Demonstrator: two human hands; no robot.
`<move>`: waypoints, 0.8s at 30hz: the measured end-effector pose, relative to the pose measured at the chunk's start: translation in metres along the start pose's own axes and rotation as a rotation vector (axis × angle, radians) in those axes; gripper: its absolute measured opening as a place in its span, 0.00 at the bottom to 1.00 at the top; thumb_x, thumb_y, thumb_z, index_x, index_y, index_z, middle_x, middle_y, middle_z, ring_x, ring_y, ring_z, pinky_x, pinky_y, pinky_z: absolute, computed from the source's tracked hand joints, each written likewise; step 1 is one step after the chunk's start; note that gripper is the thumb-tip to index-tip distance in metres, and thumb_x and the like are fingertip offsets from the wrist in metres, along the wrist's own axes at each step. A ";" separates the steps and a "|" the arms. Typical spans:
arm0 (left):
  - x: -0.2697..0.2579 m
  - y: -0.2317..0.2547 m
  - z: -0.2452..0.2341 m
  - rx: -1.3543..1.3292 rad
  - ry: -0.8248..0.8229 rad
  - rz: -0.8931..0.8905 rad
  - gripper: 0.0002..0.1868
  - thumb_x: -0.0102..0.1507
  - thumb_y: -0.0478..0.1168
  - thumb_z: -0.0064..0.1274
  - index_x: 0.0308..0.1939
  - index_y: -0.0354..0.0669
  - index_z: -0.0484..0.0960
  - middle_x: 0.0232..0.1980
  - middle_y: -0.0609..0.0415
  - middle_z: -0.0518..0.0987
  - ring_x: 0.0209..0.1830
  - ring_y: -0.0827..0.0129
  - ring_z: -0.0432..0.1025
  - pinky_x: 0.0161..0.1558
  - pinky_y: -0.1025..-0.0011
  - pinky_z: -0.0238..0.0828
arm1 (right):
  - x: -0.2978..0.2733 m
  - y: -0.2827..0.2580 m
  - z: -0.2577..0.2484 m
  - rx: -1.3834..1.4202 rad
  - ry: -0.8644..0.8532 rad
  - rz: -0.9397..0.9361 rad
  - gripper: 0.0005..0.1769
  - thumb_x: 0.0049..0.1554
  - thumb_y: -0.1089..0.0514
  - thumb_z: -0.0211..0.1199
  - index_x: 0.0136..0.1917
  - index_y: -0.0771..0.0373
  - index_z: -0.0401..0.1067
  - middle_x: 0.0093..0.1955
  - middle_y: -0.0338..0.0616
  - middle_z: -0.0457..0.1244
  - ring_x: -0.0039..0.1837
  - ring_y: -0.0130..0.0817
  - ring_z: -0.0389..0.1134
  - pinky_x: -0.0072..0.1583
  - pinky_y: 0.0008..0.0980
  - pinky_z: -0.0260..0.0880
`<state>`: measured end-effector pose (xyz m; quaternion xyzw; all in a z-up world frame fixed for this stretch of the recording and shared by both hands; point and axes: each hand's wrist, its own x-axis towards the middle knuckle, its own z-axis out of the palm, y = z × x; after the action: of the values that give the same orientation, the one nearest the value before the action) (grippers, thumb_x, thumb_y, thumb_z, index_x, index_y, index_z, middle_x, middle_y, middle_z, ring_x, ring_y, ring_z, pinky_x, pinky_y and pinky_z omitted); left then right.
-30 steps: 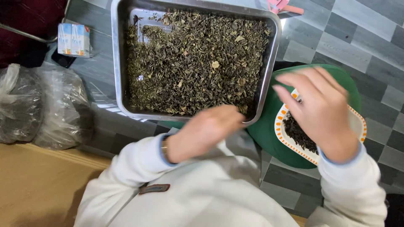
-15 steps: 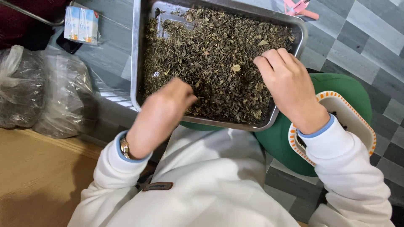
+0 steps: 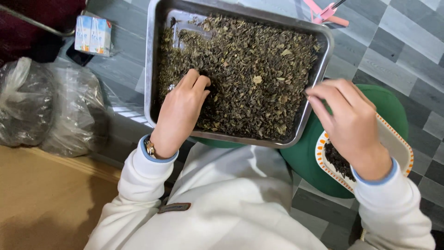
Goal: Sort dried tea leaves from a large metal tray into a smaller plastic bowl, selecting specific leaves by hand.
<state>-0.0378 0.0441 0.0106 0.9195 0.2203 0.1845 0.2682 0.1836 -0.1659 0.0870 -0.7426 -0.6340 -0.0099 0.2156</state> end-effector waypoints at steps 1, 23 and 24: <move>0.000 0.000 0.001 0.000 0.002 0.004 0.09 0.63 0.28 0.54 0.46 0.33 0.75 0.44 0.46 0.70 0.38 0.50 0.71 0.42 0.57 0.69 | -0.009 0.001 -0.005 -0.003 0.003 0.000 0.10 0.58 0.78 0.72 0.52 0.75 0.76 0.53 0.53 0.67 0.49 0.44 0.68 0.54 0.39 0.68; -0.005 0.022 -0.021 -0.082 0.052 0.093 0.09 0.63 0.23 0.55 0.45 0.29 0.73 0.45 0.45 0.74 0.31 0.57 0.70 0.36 0.64 0.70 | -0.140 -0.031 0.008 -0.179 0.315 0.455 0.12 0.57 0.78 0.73 0.53 0.76 0.79 0.55 0.61 0.70 0.53 0.50 0.67 0.59 0.44 0.68; -0.006 0.024 -0.021 -0.086 0.058 0.109 0.09 0.63 0.23 0.56 0.45 0.29 0.73 0.45 0.45 0.74 0.30 0.59 0.70 0.35 0.66 0.71 | -0.124 -0.043 0.016 -0.068 0.325 0.413 0.11 0.52 0.76 0.72 0.49 0.73 0.78 0.52 0.58 0.70 0.55 0.51 0.69 0.61 0.46 0.69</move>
<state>-0.0452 0.0312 0.0398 0.9120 0.1696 0.2346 0.2906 0.1143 -0.2724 0.0500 -0.8516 -0.4256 -0.1060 0.2871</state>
